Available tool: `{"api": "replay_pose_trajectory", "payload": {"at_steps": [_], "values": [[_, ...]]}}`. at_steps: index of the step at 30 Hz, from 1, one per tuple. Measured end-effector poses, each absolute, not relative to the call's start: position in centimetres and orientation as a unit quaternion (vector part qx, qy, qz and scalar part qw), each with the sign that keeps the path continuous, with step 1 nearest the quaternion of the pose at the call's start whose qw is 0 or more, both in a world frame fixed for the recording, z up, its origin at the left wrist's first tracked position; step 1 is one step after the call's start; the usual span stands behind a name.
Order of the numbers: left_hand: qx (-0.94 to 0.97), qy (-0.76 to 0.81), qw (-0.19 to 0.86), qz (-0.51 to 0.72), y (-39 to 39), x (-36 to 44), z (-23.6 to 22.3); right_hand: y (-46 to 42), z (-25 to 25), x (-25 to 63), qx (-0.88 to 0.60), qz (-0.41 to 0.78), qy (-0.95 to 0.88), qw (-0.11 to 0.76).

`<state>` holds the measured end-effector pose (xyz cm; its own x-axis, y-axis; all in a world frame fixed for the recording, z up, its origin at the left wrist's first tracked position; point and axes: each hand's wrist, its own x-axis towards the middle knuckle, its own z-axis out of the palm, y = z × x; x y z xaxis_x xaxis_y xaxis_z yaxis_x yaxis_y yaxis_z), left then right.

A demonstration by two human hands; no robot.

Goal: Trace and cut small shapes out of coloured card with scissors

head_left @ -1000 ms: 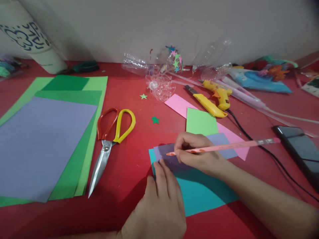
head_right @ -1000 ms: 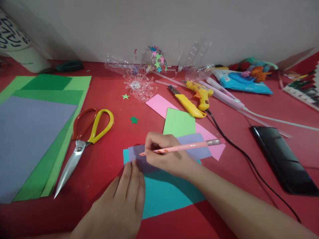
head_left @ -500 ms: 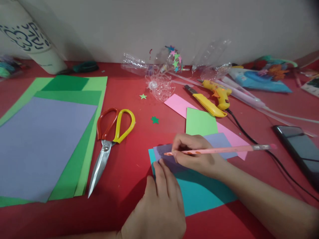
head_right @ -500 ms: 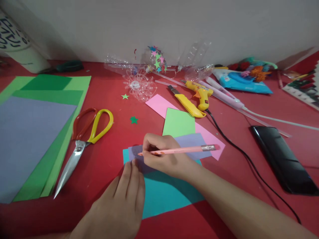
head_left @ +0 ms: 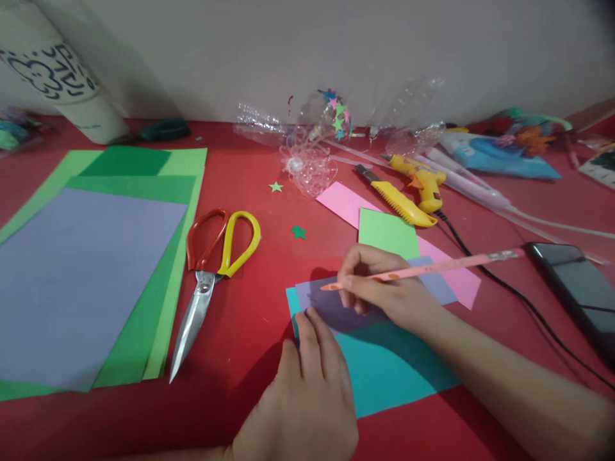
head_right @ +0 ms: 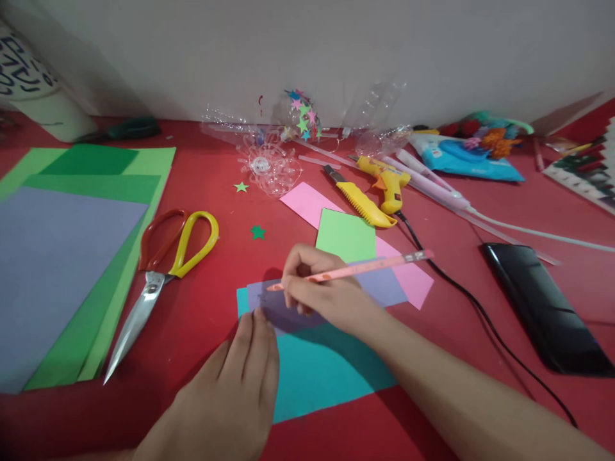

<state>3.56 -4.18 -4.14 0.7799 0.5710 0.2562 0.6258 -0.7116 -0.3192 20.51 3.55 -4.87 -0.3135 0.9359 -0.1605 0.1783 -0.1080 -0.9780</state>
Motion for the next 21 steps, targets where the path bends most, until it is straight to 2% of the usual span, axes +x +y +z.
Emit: {"api": "replay_pose_trajectory", "payload": {"at_steps": [4,6,12,16,21], "values": [[-0.926,-0.328,0.178,-0.054,-4.0,3.5,-4.0,3.9,-4.9,21.0,-0.462,0.612,-0.492,0.413],[-0.928,-0.323,0.178,-0.044,-4.1,3.5,-3.9,3.6,-4.3,21.2,-0.492,0.600,-0.499,0.386],[-0.922,-0.336,0.187,-0.042,-4.7,3.7,-3.7,1.4,-2.8,21.3,-0.537,0.496,-0.640,0.235],[-0.922,-0.344,0.175,-0.038,-4.7,3.7,-3.4,0.6,-3.4,20.9,-0.530,0.425,-0.685,0.262],[-0.923,-0.338,0.181,-0.045,-4.7,3.7,-3.5,0.4,-4.2,20.7,-0.511,0.413,-0.709,0.257]]}}
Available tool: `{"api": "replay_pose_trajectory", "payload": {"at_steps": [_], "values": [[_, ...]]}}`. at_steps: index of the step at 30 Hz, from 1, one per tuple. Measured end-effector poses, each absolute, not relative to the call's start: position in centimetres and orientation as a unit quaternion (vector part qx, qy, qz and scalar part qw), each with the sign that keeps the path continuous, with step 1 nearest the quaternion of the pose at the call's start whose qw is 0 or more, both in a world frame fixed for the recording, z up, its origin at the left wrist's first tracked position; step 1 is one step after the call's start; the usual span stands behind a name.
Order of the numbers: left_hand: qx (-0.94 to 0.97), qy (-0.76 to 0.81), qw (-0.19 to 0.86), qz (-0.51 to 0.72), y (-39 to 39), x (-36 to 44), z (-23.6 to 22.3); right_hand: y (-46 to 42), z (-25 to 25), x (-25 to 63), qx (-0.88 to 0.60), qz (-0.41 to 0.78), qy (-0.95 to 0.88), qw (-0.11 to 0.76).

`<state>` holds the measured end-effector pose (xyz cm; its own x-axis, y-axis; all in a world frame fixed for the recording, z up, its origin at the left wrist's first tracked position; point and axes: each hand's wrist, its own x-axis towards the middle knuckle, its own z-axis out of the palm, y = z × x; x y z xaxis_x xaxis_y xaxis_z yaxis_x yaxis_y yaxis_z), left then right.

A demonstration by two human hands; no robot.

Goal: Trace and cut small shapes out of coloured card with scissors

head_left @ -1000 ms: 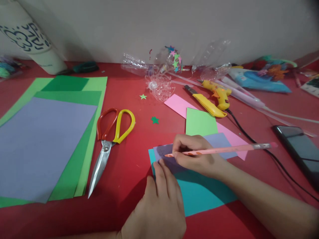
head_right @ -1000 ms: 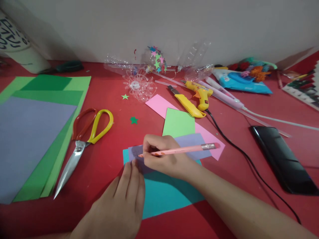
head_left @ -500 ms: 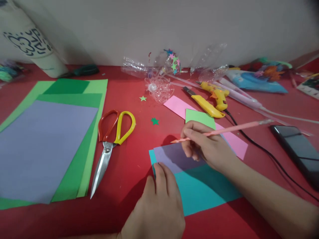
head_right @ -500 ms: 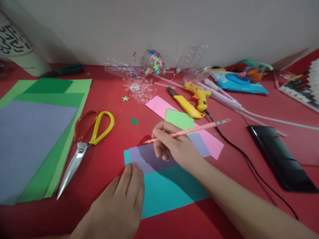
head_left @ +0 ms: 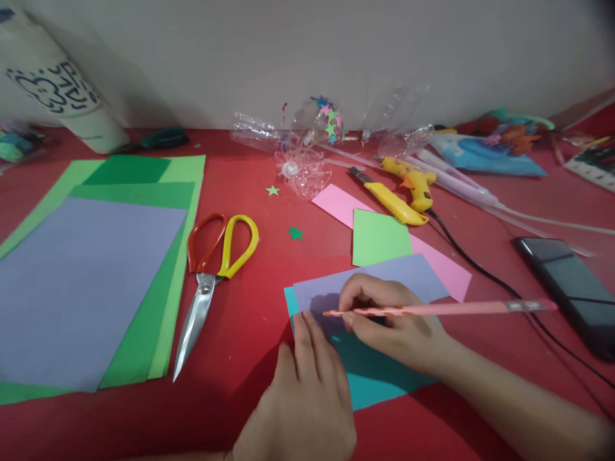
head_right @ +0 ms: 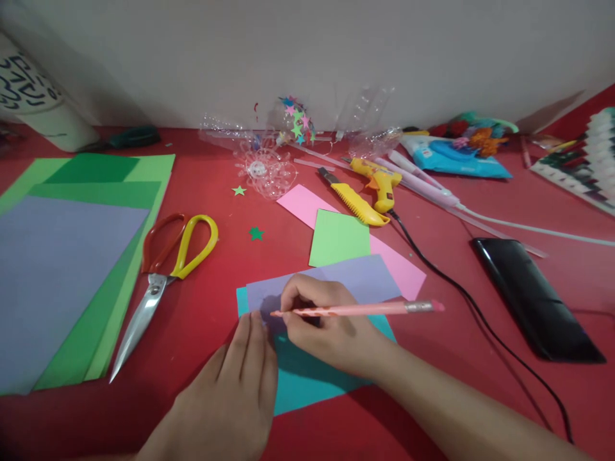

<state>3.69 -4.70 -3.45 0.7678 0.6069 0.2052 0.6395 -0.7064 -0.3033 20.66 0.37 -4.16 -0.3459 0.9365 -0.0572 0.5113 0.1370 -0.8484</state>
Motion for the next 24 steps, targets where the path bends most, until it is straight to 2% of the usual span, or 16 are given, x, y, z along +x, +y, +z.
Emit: {"api": "replay_pose_trajectory", "payload": {"at_steps": [8,24], "values": [[-0.923,-0.341,0.174,-0.038,-4.51,3.47,-3.00,0.48,-4.10,20.70,-0.494,0.381,-0.742,0.246],[-0.920,-0.342,0.186,-0.047,-4.84,3.69,-3.51,0.65,-4.12,20.71,-0.485,0.394,-0.742,0.242]]}}
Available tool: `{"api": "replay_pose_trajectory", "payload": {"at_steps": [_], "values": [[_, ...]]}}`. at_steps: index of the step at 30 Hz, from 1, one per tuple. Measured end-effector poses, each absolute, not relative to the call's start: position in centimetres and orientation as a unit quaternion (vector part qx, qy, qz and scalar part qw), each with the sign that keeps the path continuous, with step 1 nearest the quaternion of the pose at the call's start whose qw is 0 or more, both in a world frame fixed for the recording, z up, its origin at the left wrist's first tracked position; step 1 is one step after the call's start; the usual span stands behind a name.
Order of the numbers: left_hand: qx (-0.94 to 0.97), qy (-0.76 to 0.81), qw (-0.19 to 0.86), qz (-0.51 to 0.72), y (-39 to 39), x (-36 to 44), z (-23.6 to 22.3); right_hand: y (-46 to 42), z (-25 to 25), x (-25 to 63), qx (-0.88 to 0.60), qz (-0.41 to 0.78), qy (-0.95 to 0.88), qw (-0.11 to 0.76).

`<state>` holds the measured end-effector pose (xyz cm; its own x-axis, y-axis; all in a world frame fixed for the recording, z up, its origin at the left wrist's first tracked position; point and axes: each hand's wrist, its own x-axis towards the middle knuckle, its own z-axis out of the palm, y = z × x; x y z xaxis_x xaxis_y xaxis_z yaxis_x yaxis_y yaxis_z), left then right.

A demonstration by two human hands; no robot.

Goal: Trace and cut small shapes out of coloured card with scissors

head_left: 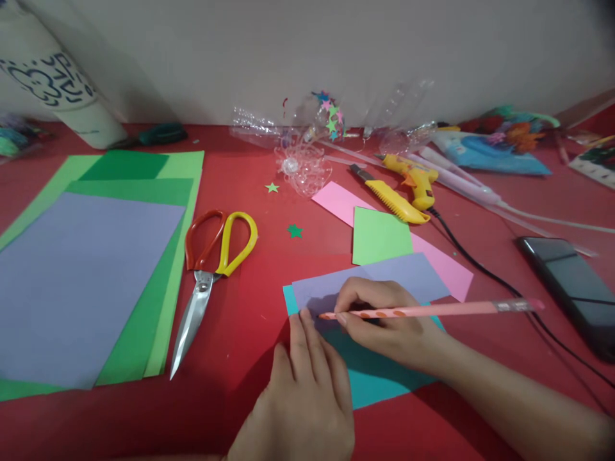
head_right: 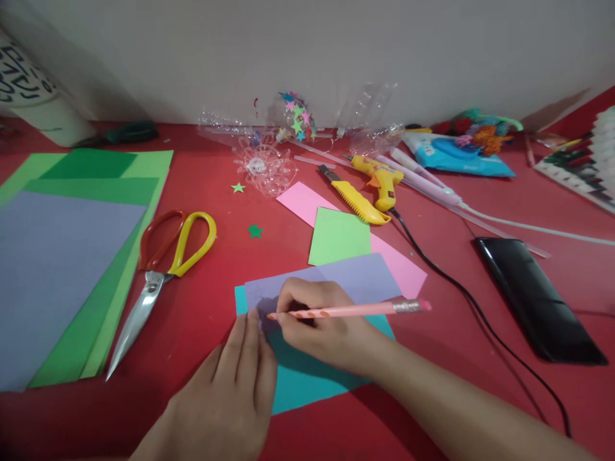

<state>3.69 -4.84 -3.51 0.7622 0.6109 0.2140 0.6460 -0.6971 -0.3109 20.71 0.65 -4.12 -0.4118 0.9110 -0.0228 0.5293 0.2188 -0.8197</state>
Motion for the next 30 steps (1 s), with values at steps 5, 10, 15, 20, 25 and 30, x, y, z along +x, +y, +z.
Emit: {"api": "replay_pose_trajectory", "payload": {"at_steps": [5,10,15,20,25,30], "values": [[-0.920,-0.341,0.186,-0.047,-4.87,3.67,-3.58,0.63,-4.30,20.57,-0.510,0.389,-0.721,0.260],[-0.920,-0.342,0.188,-0.042,-4.86,3.67,-3.57,0.60,-4.18,20.35,-0.532,0.393,-0.700,0.269],[-0.919,-0.340,0.195,-0.035,-4.81,3.67,-3.42,0.63,-3.96,20.23,-0.534,0.391,-0.700,0.267],[-0.921,-0.340,0.186,-0.033,-4.85,3.68,-3.45,0.40,-4.22,20.44,-0.525,0.373,-0.717,0.269],[-0.922,-0.337,0.188,-0.039,-4.83,3.69,-3.41,0.51,-4.19,20.63,-0.516,0.370,-0.729,0.255],[-0.920,-0.344,0.184,-0.034,-4.94,3.75,-3.57,0.57,-4.24,20.64,-0.505,0.366,-0.738,0.258]]}}
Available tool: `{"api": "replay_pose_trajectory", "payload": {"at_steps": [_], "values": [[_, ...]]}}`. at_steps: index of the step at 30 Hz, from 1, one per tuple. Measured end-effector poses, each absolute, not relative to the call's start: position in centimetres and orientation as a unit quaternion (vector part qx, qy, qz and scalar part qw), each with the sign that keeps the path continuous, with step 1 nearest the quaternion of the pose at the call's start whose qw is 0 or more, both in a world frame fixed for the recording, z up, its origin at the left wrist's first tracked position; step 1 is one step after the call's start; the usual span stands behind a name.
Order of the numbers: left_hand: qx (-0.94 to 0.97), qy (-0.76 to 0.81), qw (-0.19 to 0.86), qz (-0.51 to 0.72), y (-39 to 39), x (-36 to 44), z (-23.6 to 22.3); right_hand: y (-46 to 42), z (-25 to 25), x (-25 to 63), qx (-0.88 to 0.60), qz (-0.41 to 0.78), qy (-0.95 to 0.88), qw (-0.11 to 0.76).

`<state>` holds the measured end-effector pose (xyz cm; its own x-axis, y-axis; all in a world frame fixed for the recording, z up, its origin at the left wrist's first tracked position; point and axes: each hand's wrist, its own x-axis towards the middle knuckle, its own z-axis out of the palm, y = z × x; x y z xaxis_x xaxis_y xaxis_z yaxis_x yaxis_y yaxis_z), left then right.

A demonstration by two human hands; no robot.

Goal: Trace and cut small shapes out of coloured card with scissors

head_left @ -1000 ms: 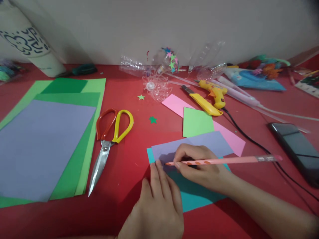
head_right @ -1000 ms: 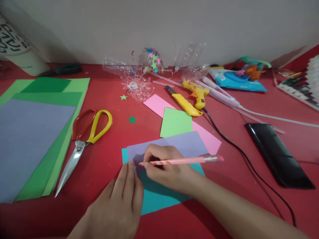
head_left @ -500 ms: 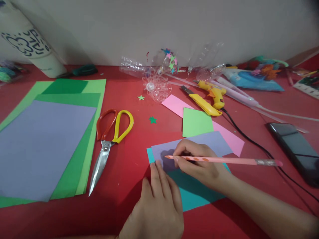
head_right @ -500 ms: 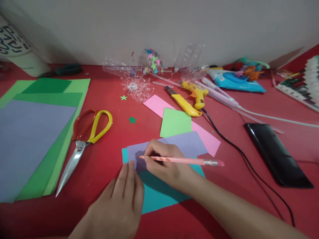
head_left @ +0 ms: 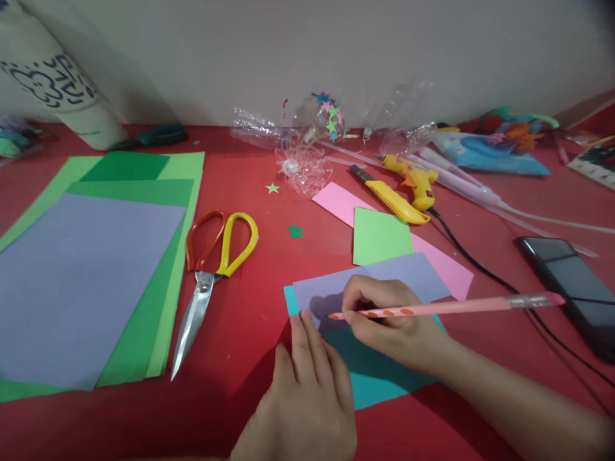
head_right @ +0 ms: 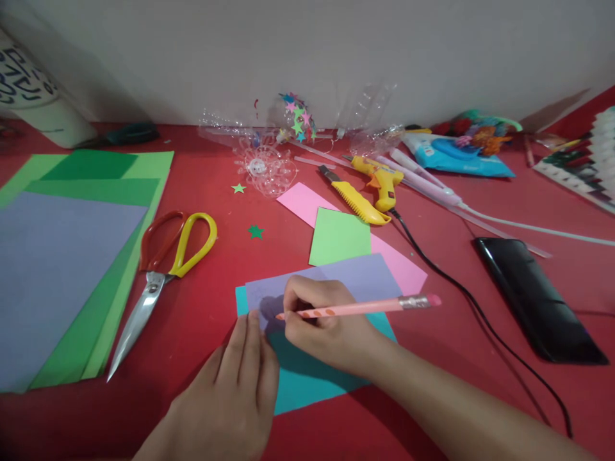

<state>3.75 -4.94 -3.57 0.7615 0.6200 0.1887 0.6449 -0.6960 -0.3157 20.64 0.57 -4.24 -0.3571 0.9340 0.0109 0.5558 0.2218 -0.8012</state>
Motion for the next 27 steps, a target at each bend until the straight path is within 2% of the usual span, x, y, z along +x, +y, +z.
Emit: {"api": "replay_pose_trajectory", "payload": {"at_steps": [11,27], "values": [[-0.919,-0.345,0.187,-0.032,-4.95,3.77,-3.53,0.28,-4.61,20.64,-0.497,0.325,-0.762,0.257],[-0.919,-0.344,0.189,-0.040,-4.91,3.77,-3.56,0.31,-4.46,20.57,-0.498,0.344,-0.754,0.255]]}}
